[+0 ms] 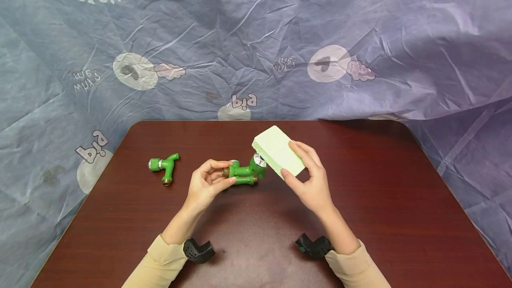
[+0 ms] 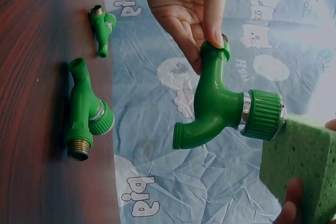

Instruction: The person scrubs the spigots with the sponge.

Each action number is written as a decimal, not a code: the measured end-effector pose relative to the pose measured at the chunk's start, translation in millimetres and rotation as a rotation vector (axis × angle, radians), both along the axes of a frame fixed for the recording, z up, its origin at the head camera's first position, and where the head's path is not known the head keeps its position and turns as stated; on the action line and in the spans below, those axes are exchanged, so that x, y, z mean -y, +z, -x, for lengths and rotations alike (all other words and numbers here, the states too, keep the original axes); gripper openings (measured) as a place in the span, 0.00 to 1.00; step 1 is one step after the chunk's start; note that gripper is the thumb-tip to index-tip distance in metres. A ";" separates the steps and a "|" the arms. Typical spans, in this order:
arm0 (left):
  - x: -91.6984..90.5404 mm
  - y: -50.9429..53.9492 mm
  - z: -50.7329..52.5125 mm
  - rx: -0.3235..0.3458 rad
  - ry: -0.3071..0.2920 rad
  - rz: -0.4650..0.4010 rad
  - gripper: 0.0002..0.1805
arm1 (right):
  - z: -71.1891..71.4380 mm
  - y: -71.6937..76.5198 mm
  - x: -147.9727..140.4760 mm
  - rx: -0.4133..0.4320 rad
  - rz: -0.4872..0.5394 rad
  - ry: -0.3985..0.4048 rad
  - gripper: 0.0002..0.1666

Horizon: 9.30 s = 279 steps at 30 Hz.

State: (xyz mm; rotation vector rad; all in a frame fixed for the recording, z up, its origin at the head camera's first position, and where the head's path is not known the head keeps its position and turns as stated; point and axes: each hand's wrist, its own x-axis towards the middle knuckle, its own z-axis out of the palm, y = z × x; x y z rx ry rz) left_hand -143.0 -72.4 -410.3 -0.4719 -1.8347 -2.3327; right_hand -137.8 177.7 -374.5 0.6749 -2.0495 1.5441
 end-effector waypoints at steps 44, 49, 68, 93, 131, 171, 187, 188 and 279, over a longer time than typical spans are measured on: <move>4.2 5.5 0.8 0.059 0.102 -0.197 0.16 | -13.0 20.6 9.2 0.051 -0.157 -0.130 0.34; 5.6 6.6 0.6 0.086 0.089 -0.212 0.16 | -15.9 22.6 12.4 0.086 -0.207 -0.116 0.34; 9.2 3.8 2.2 0.093 -0.035 -0.122 0.23 | -14.9 21.9 10.6 0.100 -0.193 -0.110 0.33; 7.4 8.3 -0.3 0.015 0.068 -0.041 0.19 | -14.8 20.4 11.3 0.123 -0.163 -0.098 0.33; 7.9 4.9 1.7 0.046 -0.053 -0.212 0.22 | 0.2 -4.8 -4.8 0.237 -0.129 -0.097 0.34; 7.7 5.6 -0.5 0.079 0.020 0.064 0.22 | 1.9 -4.8 -4.8 0.224 -0.111 -0.138 0.33; 8.0 1.8 2.1 0.007 0.067 0.027 0.19 | -7.3 10.5 0.3 0.125 0.045 -0.095 0.33; 7.5 1.8 1.9 0.004 0.065 0.026 0.20 | -9.1 13.2 2.1 0.115 0.052 -0.084 0.32; -4.6 16.8 -10.0 -0.047 0.236 0.044 0.19 | -24.4 17.0 35.8 -0.220 -0.177 -0.118 0.36</move>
